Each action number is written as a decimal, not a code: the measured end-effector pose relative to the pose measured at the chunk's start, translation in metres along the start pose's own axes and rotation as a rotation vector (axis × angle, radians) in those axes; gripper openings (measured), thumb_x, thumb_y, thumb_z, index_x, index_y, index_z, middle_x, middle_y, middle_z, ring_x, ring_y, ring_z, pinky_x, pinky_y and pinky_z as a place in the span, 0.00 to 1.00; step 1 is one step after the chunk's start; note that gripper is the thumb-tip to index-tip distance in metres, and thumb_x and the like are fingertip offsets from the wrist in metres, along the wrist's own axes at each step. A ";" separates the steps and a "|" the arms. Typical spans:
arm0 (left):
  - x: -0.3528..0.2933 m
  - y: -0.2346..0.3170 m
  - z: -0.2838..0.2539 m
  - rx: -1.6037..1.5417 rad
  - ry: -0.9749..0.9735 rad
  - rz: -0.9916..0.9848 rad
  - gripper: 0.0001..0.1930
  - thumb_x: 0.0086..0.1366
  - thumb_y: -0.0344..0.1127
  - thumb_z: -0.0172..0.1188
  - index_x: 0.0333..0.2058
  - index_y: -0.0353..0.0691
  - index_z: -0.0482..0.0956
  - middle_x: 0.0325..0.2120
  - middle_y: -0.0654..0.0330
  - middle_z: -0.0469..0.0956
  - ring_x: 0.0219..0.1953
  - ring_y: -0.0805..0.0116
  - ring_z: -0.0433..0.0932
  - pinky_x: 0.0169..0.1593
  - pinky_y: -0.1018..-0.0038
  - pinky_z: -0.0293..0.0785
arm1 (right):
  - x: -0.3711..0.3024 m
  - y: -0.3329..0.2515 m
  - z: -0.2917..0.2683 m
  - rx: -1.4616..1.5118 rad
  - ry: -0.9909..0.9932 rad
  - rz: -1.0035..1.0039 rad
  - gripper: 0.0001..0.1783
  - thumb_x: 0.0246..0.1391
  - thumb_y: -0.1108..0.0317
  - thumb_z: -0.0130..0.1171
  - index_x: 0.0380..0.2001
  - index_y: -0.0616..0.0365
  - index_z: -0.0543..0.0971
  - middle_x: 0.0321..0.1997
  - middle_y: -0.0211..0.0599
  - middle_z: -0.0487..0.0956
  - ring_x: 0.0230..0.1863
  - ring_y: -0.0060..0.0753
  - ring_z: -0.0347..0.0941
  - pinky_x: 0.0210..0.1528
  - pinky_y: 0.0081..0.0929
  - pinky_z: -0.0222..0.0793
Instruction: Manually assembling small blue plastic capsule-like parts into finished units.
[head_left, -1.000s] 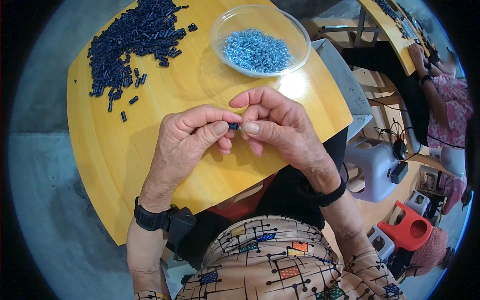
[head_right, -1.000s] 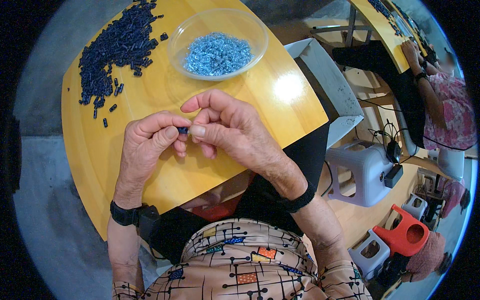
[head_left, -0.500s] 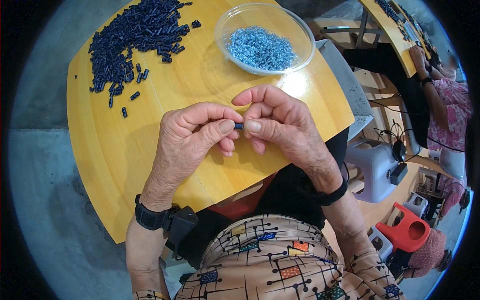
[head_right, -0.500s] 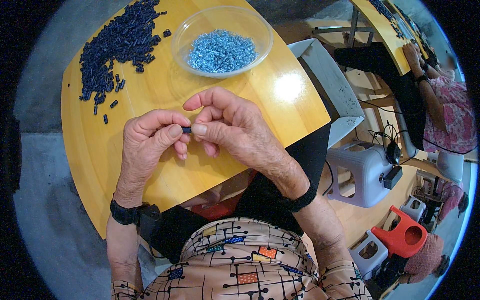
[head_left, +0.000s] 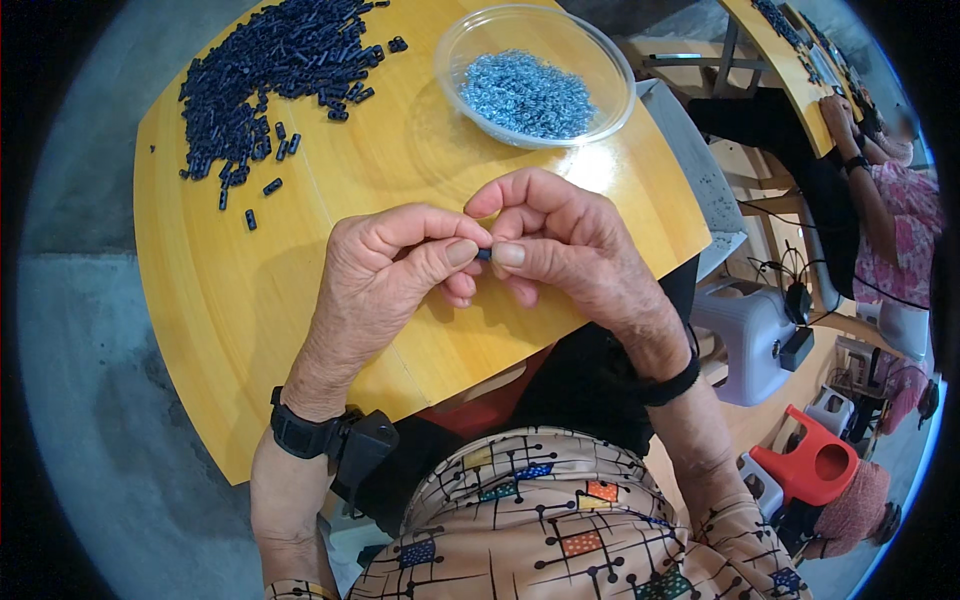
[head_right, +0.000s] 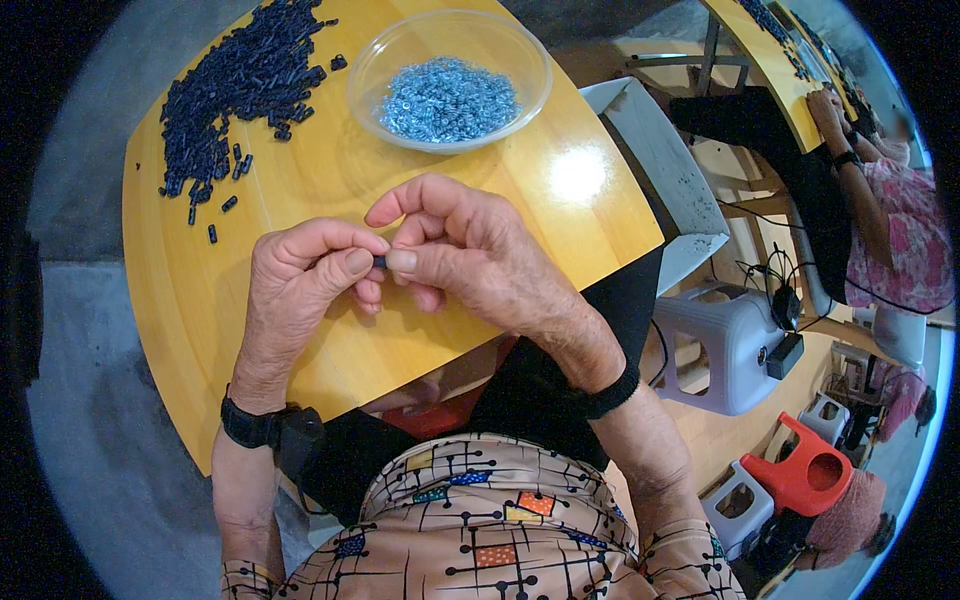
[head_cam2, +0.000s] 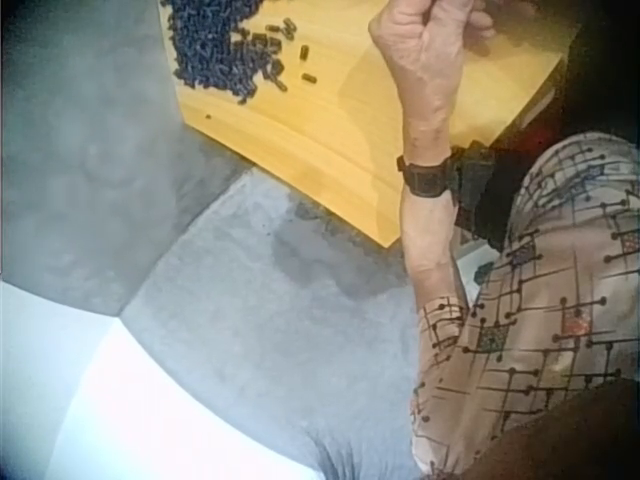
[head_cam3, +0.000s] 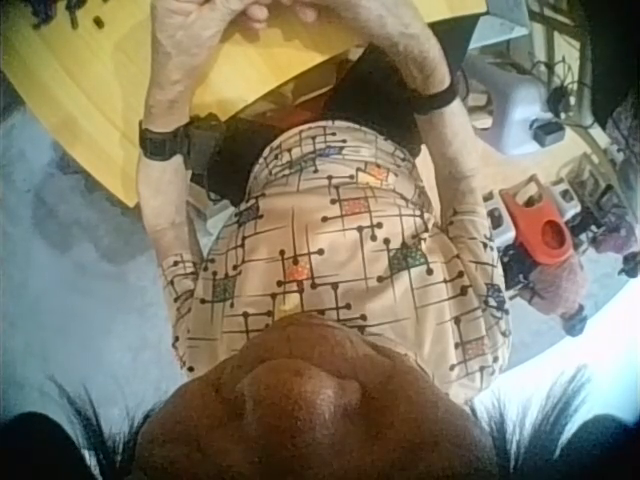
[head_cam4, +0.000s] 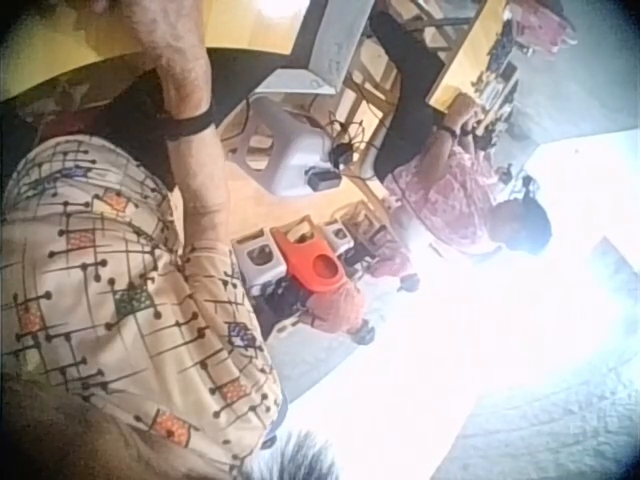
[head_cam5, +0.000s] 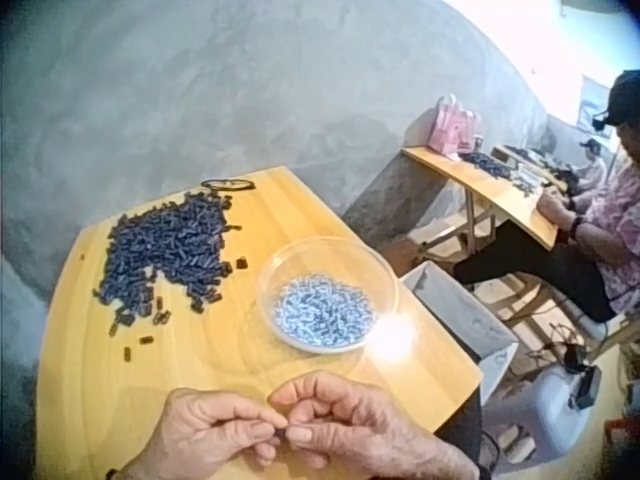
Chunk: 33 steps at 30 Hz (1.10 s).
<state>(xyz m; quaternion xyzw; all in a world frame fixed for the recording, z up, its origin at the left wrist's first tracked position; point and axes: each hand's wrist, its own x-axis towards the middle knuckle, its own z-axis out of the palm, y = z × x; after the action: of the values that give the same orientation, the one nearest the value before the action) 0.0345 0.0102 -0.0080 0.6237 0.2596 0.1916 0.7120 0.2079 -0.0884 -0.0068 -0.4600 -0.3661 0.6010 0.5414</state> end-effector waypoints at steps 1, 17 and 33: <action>0.000 0.000 0.001 -0.001 0.001 -0.001 0.07 0.62 0.29 0.59 0.37 0.33 0.79 0.25 0.60 0.79 0.24 0.76 0.77 0.29 0.80 0.76 | 0.001 0.000 -0.001 0.001 -0.009 -0.006 0.14 0.56 0.75 0.54 0.47 0.63 0.70 0.28 0.27 0.73 0.24 0.15 0.68 0.27 0.12 0.65; 0.001 0.001 0.003 0.016 0.055 0.052 0.05 0.61 0.27 0.60 0.35 0.32 0.80 0.25 0.62 0.80 0.26 0.78 0.78 0.32 0.82 0.77 | 0.000 0.005 0.004 -0.021 0.054 -0.053 0.14 0.58 0.73 0.55 0.46 0.63 0.69 0.29 0.28 0.74 0.25 0.15 0.69 0.27 0.12 0.65; 0.000 -0.004 0.003 -0.094 0.133 0.073 0.08 0.61 0.24 0.60 0.40 0.29 0.77 0.30 0.58 0.80 0.30 0.76 0.80 0.36 0.82 0.79 | -0.002 0.021 0.020 0.028 0.287 -0.220 0.06 0.57 0.74 0.57 0.37 0.64 0.75 0.27 0.29 0.77 0.26 0.15 0.72 0.30 0.13 0.70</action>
<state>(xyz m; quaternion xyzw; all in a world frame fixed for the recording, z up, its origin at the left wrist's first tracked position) 0.0367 0.0074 -0.0117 0.5845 0.2742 0.2703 0.7142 0.1826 -0.0918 -0.0204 -0.4908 -0.3248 0.4714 0.6569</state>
